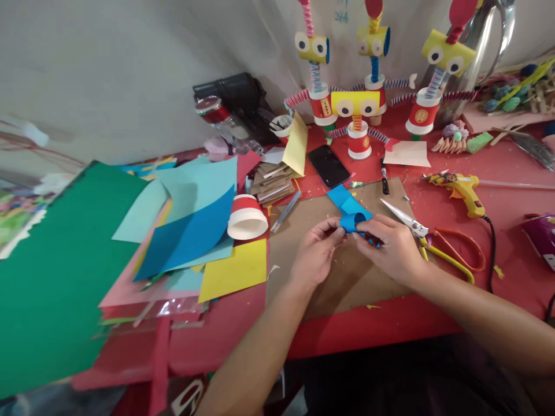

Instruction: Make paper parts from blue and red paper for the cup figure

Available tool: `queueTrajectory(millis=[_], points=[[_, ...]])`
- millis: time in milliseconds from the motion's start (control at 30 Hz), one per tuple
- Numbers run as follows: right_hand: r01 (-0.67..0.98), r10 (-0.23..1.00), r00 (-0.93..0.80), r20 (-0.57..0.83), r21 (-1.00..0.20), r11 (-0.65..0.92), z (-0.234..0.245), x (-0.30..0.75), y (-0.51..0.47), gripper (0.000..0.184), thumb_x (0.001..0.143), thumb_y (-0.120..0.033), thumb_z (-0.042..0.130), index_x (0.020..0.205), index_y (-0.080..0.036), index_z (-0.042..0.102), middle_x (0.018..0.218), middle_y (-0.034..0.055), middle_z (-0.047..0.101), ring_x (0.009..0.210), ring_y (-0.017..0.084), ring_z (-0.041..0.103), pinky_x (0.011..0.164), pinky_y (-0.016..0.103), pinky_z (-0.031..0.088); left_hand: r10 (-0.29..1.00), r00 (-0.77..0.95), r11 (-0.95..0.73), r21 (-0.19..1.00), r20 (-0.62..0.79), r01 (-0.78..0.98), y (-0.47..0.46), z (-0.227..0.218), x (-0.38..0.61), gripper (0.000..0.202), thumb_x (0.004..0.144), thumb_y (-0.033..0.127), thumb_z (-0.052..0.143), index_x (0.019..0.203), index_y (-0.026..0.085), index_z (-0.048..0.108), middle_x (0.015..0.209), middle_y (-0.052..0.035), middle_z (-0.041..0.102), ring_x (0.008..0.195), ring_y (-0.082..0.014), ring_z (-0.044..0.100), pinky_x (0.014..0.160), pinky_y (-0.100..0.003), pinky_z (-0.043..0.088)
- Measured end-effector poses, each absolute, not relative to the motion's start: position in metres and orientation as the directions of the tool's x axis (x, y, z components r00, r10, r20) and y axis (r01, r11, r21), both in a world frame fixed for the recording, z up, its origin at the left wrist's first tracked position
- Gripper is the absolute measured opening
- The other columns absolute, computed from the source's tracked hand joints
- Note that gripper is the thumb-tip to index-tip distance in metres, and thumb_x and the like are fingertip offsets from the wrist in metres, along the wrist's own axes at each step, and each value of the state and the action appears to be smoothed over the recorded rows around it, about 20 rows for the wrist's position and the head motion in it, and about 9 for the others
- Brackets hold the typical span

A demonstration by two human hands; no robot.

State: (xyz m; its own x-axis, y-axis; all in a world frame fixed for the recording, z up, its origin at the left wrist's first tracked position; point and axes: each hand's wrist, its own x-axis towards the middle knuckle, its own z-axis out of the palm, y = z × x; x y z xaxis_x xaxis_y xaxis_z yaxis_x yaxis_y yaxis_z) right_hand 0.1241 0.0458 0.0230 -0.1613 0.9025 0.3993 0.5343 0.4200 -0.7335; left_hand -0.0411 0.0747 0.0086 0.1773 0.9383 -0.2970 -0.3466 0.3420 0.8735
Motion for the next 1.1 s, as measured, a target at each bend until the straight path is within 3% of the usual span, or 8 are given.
queueTrajectory(millis=[167, 400, 500, 633, 800, 900, 1000, 1100], points=[[0.491, 0.965, 0.002, 0.263, -0.841, 0.228, 0.022, 0.123, 0.048, 0.011, 0.077, -0.017, 0.059, 0.087, -0.022, 0.056, 0.067, -0.0042, 0.057, 0.055, 0.010, 0.050, 0.055, 0.023, 0.039, 0.919, 0.171, 0.393, 0.813, -0.354, -0.429, 0.083, 0.004, -0.047, 0.023, 0.057, 0.020, 0.090, 0.066, 0.019, 0.069, 0.066, 0.0030, 0.063, 0.060, -0.0079, 0.054, 0.063, -0.022, 0.045], [0.416, 0.957, 0.053, 0.286, -0.877, 0.239, 0.023, 0.124, 0.049, 0.010, 0.077, -0.018, 0.058, 0.081, -0.023, 0.051, 0.065, -0.0056, 0.052, 0.055, 0.010, 0.047, 0.054, 0.024, 0.039, 0.928, 0.155, 0.371, 0.787, -0.340, -0.494, 0.086, 0.008, -0.045, 0.017, 0.069, 0.010, 0.081, 0.064, 0.019, 0.067, 0.075, 0.0014, 0.066, 0.067, -0.0094, 0.056, 0.069, -0.025, 0.045], [0.431, 0.930, 0.035, 0.367, -0.845, 0.317, 0.023, 0.124, 0.047, 0.006, 0.080, -0.019, 0.060, 0.082, -0.023, 0.056, 0.071, -0.0037, 0.052, 0.059, 0.010, 0.050, 0.056, 0.025, 0.043, 0.930, 0.165, 0.367, 0.791, -0.329, -0.490, 0.084, 0.008, -0.046, 0.018, 0.068, 0.012, 0.082, 0.064, 0.019, 0.066, 0.073, 0.0024, 0.066, 0.067, -0.0091, 0.055, 0.070, -0.026, 0.045], [0.402, 0.922, -0.031, 0.385, -0.840, 0.364, 0.021, 0.123, 0.045, 0.016, 0.086, -0.028, 0.067, 0.102, -0.025, 0.068, 0.103, 0.0055, 0.058, 0.074, 0.013, 0.059, 0.058, 0.027, 0.050, 0.903, 0.191, 0.428, 0.760, -0.386, -0.490, 0.082, 0.005, -0.047, 0.021, 0.062, 0.016, 0.087, 0.062, 0.018, 0.066, 0.067, 0.0029, 0.064, 0.064, -0.0099, 0.057, 0.071, -0.027, 0.047], [0.386, 0.932, -0.006, 0.362, -0.859, 0.336, 0.014, 0.126, 0.050, 0.010, 0.090, -0.024, 0.064, 0.084, -0.024, 0.072, 0.102, 0.0061, 0.064, 0.088, 0.018, 0.066, 0.075, 0.034, 0.056, 0.914, 0.202, 0.406, 0.784, -0.352, -0.470, 0.079, 0.006, -0.043, 0.025, 0.060, 0.031, 0.091, 0.064, 0.019, 0.070, 0.069, 0.0013, 0.066, 0.064, -0.0106, 0.057, 0.070, -0.026, 0.047], [0.246, 0.973, 0.008, 0.232, -0.943, 0.223, 0.012, 0.130, 0.055, 0.008, 0.088, -0.028, 0.066, 0.085, -0.023, 0.071, 0.102, 0.0071, 0.067, 0.095, 0.020, 0.067, 0.079, 0.034, 0.056, 0.967, 0.120, 0.254, 0.858, -0.224, -0.447, 0.077, 0.010, -0.040, 0.027, 0.065, 0.042, 0.087, 0.076, 0.021, 0.073, 0.080, -0.0003, 0.068, 0.073, -0.0122, 0.060, 0.069, -0.025, 0.046], [0.038, 0.995, -0.061, 0.079, -0.996, 0.081, 0.010, 0.132, 0.059, 0.015, 0.085, -0.037, 0.068, 0.088, -0.022, 0.068, 0.103, 0.0069, 0.069, 0.090, 0.018, 0.068, 0.076, 0.032, 0.057, 0.982, 0.113, 0.183, 0.894, -0.150, -0.409, 0.076, 0.012, -0.039, 0.032, 0.066, 0.038, 0.087, 0.091, 0.024, 0.073, 0.092, -0.0008, 0.069, 0.086, -0.0144, 0.062, 0.076, -0.025, 0.047], [-0.060, 0.995, -0.096, 0.030, -0.998, 0.025, 0.007, 0.132, 0.061, 0.018, 0.082, -0.039, 0.071, 0.088, -0.022, 0.067, 0.110, 0.0073, 0.070, 0.090, 0.017, 0.069, 0.078, 0.032, 0.057, 0.987, 0.063, 0.160, 0.896, -0.147, -0.414, 0.076, 0.014, -0.038, 0.031, 0.067, 0.035, 0.086, 0.091, 0.025, 0.070, 0.089, 0.0007, 0.069, 0.083, -0.0142, 0.064, 0.077, -0.027, 0.049]])
